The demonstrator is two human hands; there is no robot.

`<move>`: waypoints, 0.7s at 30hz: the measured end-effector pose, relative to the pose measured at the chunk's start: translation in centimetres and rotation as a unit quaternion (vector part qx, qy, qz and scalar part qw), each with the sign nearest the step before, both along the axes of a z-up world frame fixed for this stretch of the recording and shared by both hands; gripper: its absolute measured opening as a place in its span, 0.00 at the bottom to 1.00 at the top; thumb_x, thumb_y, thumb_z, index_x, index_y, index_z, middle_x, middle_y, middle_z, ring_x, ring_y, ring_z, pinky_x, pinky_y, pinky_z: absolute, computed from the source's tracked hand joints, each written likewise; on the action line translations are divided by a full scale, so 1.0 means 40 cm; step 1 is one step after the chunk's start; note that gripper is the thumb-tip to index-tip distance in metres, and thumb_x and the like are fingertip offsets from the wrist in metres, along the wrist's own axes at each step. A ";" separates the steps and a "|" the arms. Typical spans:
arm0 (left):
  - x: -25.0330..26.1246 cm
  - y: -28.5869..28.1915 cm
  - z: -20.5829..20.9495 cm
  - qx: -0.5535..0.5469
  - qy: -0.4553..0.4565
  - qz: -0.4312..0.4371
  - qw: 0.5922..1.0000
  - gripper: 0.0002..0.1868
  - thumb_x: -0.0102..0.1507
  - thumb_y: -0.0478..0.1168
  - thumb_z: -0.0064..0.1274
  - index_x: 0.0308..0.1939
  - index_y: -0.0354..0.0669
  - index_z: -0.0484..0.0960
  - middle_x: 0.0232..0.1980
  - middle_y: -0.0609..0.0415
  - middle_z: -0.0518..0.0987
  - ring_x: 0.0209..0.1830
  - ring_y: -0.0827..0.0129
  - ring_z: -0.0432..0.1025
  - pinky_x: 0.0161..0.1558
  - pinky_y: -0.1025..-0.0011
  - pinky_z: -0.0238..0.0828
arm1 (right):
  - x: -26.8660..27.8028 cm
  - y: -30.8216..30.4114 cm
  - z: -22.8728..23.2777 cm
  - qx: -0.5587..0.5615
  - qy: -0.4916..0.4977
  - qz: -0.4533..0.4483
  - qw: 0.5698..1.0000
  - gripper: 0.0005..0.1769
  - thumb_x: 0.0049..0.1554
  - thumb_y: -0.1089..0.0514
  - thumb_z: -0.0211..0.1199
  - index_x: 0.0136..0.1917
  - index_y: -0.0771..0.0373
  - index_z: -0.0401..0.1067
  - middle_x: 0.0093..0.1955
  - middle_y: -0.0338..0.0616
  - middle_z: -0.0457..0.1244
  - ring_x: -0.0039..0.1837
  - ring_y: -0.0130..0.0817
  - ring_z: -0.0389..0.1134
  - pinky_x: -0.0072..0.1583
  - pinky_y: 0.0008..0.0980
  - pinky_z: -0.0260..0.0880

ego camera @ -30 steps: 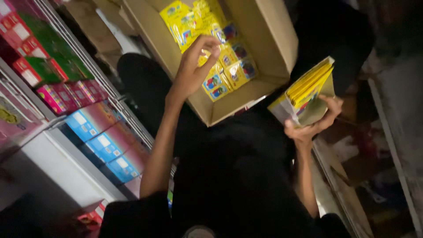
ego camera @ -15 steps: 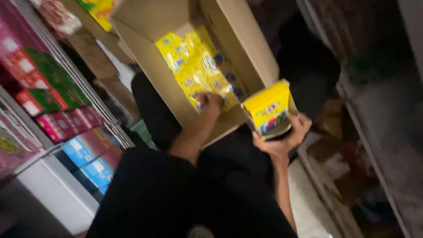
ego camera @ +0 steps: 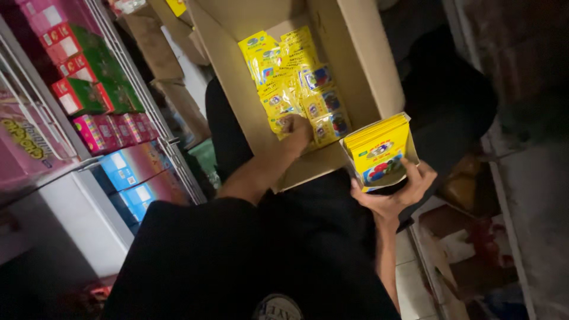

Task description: The person sits on the floor and repeatedly picks up yellow snack packets from a cardboard box, arranging them into stacks. The person then places these stacks onto a nearby shelf, continuing the process of transferring items from the box to the shelf.

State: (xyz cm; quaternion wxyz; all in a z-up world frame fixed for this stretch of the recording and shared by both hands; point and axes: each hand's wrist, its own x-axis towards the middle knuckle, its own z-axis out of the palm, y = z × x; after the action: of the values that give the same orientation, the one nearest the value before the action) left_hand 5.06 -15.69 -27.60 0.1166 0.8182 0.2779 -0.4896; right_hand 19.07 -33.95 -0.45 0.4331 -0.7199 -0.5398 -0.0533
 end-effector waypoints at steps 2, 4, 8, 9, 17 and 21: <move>0.007 0.039 0.043 -0.011 -0.090 0.020 0.996 0.14 0.63 0.41 0.52 0.46 0.37 0.86 0.46 0.41 0.84 0.42 0.46 0.78 0.46 0.39 0.71 | -0.003 0.001 0.000 -0.004 -0.011 -0.005 1.000 0.49 0.40 0.32 0.79 0.60 0.66 0.66 0.54 0.54 0.55 0.58 0.52 0.60 0.57 0.50 0.61; 0.004 0.064 0.109 -0.027 -0.181 0.037 0.982 0.13 0.59 0.38 0.56 0.46 0.38 0.86 0.48 0.41 0.83 0.47 0.47 0.78 0.47 0.47 0.74 | -0.006 0.002 -0.002 -0.008 0.001 0.005 1.000 0.48 0.41 0.33 0.81 0.61 0.66 0.66 0.55 0.55 0.55 0.59 0.53 0.60 0.56 0.48 0.62; -0.086 0.080 0.307 -0.104 -0.536 0.166 0.821 0.24 0.45 0.28 0.56 0.46 0.41 0.83 0.47 0.40 0.81 0.47 0.40 0.76 0.40 0.49 0.72 | -0.013 0.002 0.000 -0.028 -0.015 0.000 0.999 0.47 0.41 0.35 0.82 0.61 0.65 0.66 0.55 0.55 0.56 0.59 0.53 0.61 0.55 0.47 0.62; -0.114 0.076 0.362 -0.133 -0.561 0.204 0.791 0.17 0.55 0.35 0.59 0.48 0.39 0.81 0.44 0.41 0.81 0.45 0.43 0.77 0.41 0.53 0.72 | -0.009 -0.002 0.004 -0.029 -0.014 0.002 0.999 0.46 0.41 0.35 0.82 0.60 0.65 0.66 0.54 0.55 0.55 0.59 0.52 0.61 0.56 0.48 0.62; -0.306 0.016 0.668 -0.263 -0.593 0.540 0.536 0.18 0.74 0.48 0.45 0.55 0.35 0.79 0.42 0.61 0.80 0.39 0.78 0.70 0.41 0.72 0.69 | -0.012 0.000 0.013 -0.030 -0.027 -0.025 0.999 0.46 0.41 0.35 0.82 0.60 0.66 0.68 0.52 0.54 0.56 0.56 0.50 0.61 0.56 0.48 0.63; -0.333 0.011 0.681 -0.248 -0.637 0.551 0.479 0.21 0.76 0.49 0.43 0.56 0.31 0.79 0.48 0.61 0.79 0.46 0.82 0.69 0.50 0.77 0.68 | -0.011 0.006 0.016 -0.018 -0.031 -0.017 0.999 0.47 0.39 0.36 0.83 0.60 0.67 0.69 0.53 0.56 0.58 0.56 0.51 0.64 0.55 0.47 0.65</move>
State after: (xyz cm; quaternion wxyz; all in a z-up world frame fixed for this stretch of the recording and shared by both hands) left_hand -8.27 -15.26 -0.38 0.7053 0.5221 0.3880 0.2819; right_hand 18.63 -33.71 0.19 0.4021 -0.7349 -0.5413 -0.0727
